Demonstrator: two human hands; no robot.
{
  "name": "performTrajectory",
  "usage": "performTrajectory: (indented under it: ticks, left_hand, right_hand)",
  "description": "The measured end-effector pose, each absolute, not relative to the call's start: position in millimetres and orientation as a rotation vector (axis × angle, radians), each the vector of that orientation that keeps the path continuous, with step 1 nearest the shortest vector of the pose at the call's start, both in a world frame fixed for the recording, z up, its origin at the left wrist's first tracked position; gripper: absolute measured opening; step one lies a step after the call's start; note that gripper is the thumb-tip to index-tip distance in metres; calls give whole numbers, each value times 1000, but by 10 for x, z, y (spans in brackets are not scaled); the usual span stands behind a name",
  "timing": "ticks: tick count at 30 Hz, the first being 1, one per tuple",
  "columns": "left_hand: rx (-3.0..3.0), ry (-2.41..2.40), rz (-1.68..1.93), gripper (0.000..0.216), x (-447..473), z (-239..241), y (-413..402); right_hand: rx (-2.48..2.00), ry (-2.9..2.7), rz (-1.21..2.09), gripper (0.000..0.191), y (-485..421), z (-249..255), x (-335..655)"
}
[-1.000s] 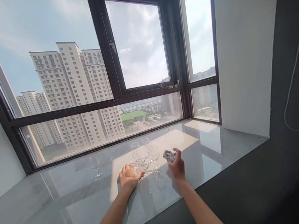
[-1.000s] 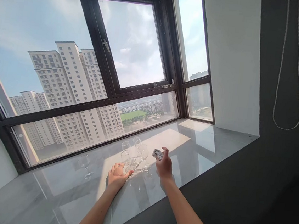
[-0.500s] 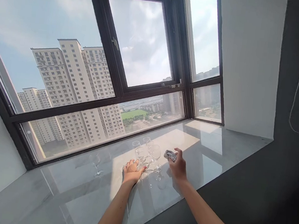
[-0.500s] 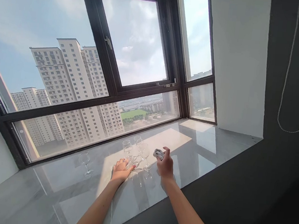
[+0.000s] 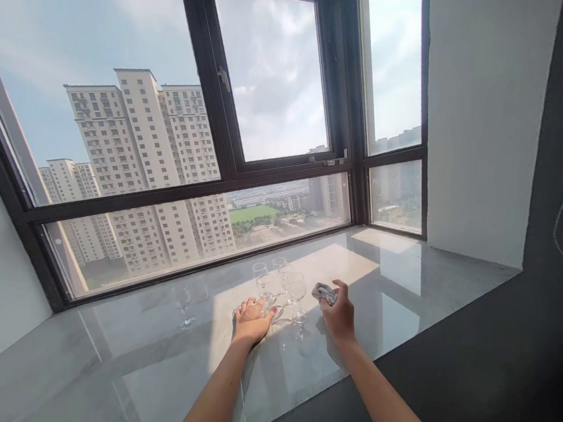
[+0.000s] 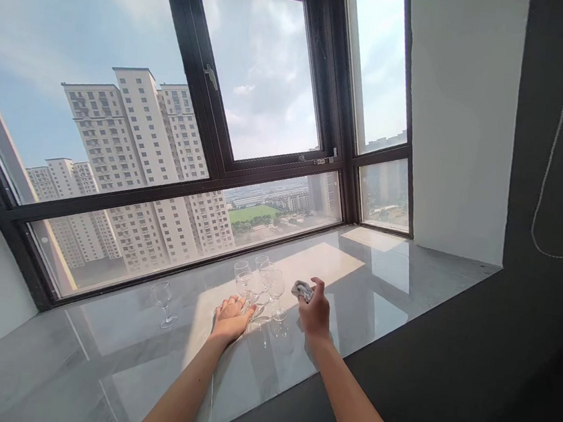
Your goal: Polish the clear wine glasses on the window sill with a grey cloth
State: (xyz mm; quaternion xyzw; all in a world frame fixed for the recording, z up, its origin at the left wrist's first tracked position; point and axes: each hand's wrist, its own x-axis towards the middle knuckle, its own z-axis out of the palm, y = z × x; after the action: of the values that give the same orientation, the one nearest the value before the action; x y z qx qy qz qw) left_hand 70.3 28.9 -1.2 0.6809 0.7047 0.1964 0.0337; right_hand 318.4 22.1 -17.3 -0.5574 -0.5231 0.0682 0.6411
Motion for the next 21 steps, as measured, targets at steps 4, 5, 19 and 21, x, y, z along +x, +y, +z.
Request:
performTrajectory:
  ticks: [4,5,19,21]
  left_hand:
    - [2110,2134,729,48,708,-25,258]
    - [2108,2118,777,44,698,-19,241]
    - [1127,2581,2063,54,-390,179,-117]
    - [1007,2522,2005,59,-565,104,-51]
  right_hand:
    - [-1267,-1192,147,43,230,-186,3184]
    - [-1263,-1191,146,42,233,-188,3185]
    - [-1280,-1135,205,45,253,-198,3299]
    - [-1285,-1132,203,45,251,-193,3297]
